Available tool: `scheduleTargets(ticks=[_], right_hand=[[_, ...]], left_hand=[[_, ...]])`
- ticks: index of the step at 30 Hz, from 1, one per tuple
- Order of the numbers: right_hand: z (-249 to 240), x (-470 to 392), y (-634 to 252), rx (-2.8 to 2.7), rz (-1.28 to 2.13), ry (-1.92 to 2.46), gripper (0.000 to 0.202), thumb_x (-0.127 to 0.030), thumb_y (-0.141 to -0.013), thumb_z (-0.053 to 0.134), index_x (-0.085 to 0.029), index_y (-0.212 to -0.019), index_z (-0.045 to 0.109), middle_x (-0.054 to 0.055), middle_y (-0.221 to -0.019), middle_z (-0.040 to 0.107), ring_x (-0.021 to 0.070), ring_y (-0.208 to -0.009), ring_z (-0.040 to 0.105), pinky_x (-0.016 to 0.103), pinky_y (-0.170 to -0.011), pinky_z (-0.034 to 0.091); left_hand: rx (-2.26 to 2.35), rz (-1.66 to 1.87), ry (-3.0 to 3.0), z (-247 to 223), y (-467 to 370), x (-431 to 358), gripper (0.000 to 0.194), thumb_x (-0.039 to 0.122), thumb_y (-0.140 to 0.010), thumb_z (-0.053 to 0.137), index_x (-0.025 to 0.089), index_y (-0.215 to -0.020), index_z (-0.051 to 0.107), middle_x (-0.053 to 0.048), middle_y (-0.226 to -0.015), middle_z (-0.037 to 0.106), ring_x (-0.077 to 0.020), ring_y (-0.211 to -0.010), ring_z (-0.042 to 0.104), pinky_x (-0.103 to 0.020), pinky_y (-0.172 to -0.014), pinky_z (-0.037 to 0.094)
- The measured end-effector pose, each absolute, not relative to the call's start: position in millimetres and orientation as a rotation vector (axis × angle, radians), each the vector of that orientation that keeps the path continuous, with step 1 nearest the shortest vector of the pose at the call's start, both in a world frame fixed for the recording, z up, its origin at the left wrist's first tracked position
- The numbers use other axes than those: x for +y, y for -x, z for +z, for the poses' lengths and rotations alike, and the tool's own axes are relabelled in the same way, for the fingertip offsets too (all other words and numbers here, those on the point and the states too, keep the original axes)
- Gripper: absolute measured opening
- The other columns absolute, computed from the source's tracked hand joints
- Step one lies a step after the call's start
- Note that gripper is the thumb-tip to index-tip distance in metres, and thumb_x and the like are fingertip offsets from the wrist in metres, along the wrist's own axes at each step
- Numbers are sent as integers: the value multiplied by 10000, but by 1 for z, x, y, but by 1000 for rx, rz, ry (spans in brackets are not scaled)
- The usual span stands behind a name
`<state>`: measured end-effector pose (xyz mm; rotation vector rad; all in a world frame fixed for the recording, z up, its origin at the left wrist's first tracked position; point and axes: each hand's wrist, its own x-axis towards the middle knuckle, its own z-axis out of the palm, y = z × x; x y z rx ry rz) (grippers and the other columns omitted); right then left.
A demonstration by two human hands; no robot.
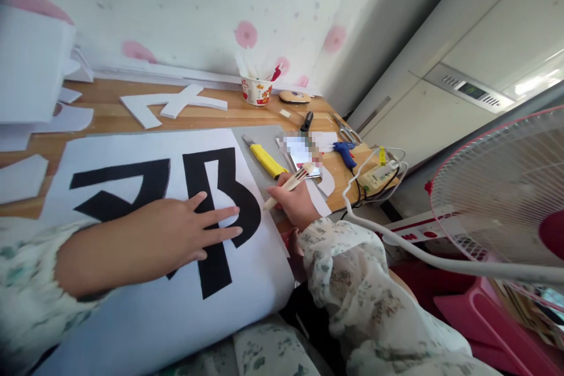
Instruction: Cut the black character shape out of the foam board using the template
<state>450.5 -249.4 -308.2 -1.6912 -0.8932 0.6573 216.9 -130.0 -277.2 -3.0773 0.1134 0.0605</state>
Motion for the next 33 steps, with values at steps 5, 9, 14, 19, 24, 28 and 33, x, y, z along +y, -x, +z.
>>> scheduleTargets(ticks=[5, 9, 14, 19, 24, 28, 33], right_hand=[[-306, -253, -446, -953, 620, 1701, 269, -347, -682, 703, -228, -587, 481, -78, -463, 470, 109, -450, 427, 232, -438, 311], [-301, -253, -441, -993, 599, 1800, 254, -360, -715, 677, -232, -608, 485, -74, -488, 461, 118, -476, 441, 237, -458, 319], [-298, -249, -439, -1012, 576, 1831, 292, -388, -681, 659, -241, -557, 439, -57, -505, 442, 121, -497, 419, 257, -472, 320], [-296, -245, -437, -970, 560, 1858, 283, -369, -686, 644, -250, -572, 414, -56, -509, 444, 127, -508, 424, 260, -477, 324], [-295, -242, -437, -980, 521, 1849, 269, -379, -661, 643, -248, -556, 432, -53, -510, 442, 126, -517, 417, 260, -481, 321], [-299, -241, -438, -982, 503, 1845, 267, -381, -658, 642, -248, -557, 433, -55, -505, 443, 123, -511, 411, 262, -481, 322], [-304, -240, -438, -963, 479, 1842, 273, -395, -654, 644, -250, -561, 432, -58, -509, 432, 126, -510, 423, 269, -486, 333]], left_hand=[[130, 296, 2988, -253, -242, -137, 797, 402, -775, 852, 364, -1489, 501, -48, -1574, 493, -310, -874, 738, -392, -645, 538], [78, 283, 3021, -252, -248, -144, 823, 489, -752, 857, 336, -1483, 512, -82, -1558, 509, -301, -848, 742, -391, -637, 542], [71, 234, 3046, -259, -244, -146, 819, 540, -770, 831, 305, -1487, 514, -112, -1560, 500, -338, -911, 742, -457, -731, 564], [85, 209, 3081, -267, -244, -144, 856, 607, -737, 831, 290, -1473, 530, -110, -1540, 527, -358, -919, 736, -496, -741, 575], [127, 112, 3069, -277, -245, -142, 864, 671, -717, 810, 287, -1447, 554, -114, -1509, 560, -346, -832, 732, -542, -735, 579], [137, 110, 3061, -280, -245, -141, 871, 684, -714, 806, 283, -1444, 554, -119, -1504, 561, -337, -821, 731, -547, -745, 579], [147, 115, 3059, -279, -245, -140, 868, 686, -720, 800, 280, -1446, 549, -127, -1501, 560, -334, -820, 728, -532, -735, 575]])
